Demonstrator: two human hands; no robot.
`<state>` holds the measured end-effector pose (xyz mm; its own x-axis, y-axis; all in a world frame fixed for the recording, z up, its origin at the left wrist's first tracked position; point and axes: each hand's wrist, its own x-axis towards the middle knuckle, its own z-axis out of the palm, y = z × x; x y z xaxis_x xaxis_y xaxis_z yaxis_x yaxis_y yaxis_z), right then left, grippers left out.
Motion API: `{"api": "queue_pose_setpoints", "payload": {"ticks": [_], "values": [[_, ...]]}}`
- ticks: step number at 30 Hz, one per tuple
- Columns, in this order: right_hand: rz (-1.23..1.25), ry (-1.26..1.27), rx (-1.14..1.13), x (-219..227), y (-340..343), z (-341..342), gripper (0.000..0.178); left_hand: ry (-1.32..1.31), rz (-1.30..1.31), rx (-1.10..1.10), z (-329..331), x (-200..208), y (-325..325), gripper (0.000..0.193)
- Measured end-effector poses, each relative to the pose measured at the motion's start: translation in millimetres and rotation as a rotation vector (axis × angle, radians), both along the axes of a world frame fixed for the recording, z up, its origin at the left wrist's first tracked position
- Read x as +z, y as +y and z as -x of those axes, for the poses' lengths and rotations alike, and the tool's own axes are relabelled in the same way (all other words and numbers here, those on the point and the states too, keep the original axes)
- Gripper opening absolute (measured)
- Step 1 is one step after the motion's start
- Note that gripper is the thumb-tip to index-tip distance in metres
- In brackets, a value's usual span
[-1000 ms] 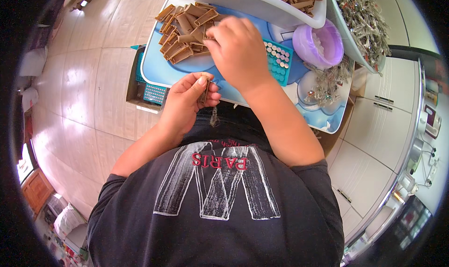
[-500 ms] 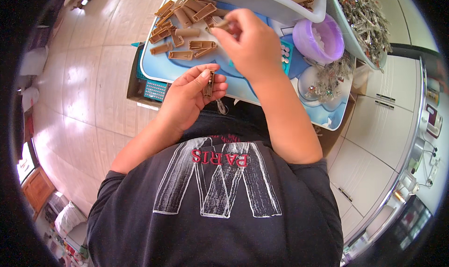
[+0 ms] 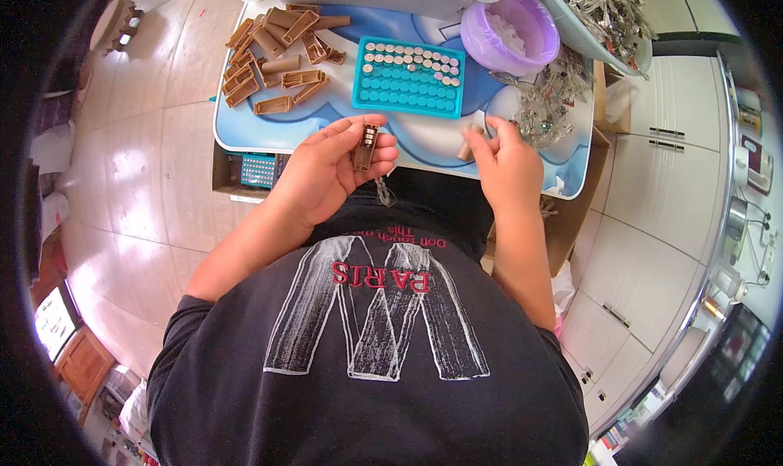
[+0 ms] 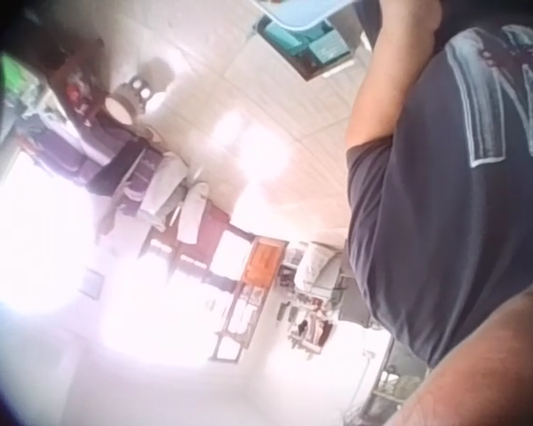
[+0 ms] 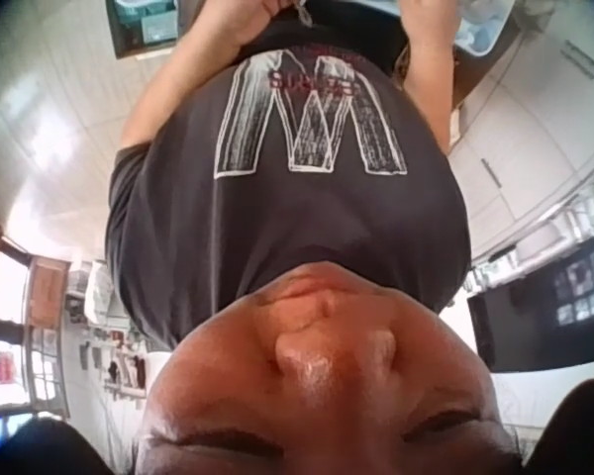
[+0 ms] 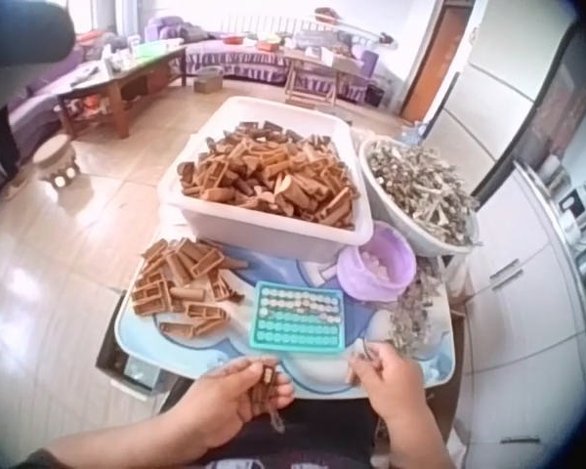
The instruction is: The person assembles small plastic components by hand, inserting small pieces into a larger plastic base using a blue template.
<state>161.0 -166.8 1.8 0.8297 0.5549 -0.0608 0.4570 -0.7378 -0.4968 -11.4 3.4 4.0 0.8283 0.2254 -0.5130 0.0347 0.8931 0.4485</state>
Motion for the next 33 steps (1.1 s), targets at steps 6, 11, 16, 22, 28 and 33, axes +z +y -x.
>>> {"api": "queue_pose_setpoints", "payload": {"ticks": [6, 11, 16, 22, 28, 33], "values": [[-0.045, -0.018, 0.336, 12, -11, 0, 0.059, -0.012, 0.067, -0.031, -4, 0, -4, 0.032], [-0.229, 0.064, 0.353, 17, -1, 11, 0.058, -0.076, 0.159, -0.062, -5, -3, -4, 0.033], [-0.488, 0.072, 0.572, 34, 33, 49, 0.059, -0.235, 0.189, -0.139, -2, -12, -6, 0.032], [-0.501, 0.024, 0.591, 33, 40, 55, 0.060, -0.262, 0.213, -0.147, 0, -13, -5, 0.033], [-0.501, 0.054, 0.614, 31, 40, 57, 0.060, -0.290, 0.228, -0.148, 3, -14, -5, 0.034], [-0.502, 0.049, 0.599, 29, 39, 57, 0.060, -0.255, 0.212, -0.161, 1, -13, -4, 0.035]]}}
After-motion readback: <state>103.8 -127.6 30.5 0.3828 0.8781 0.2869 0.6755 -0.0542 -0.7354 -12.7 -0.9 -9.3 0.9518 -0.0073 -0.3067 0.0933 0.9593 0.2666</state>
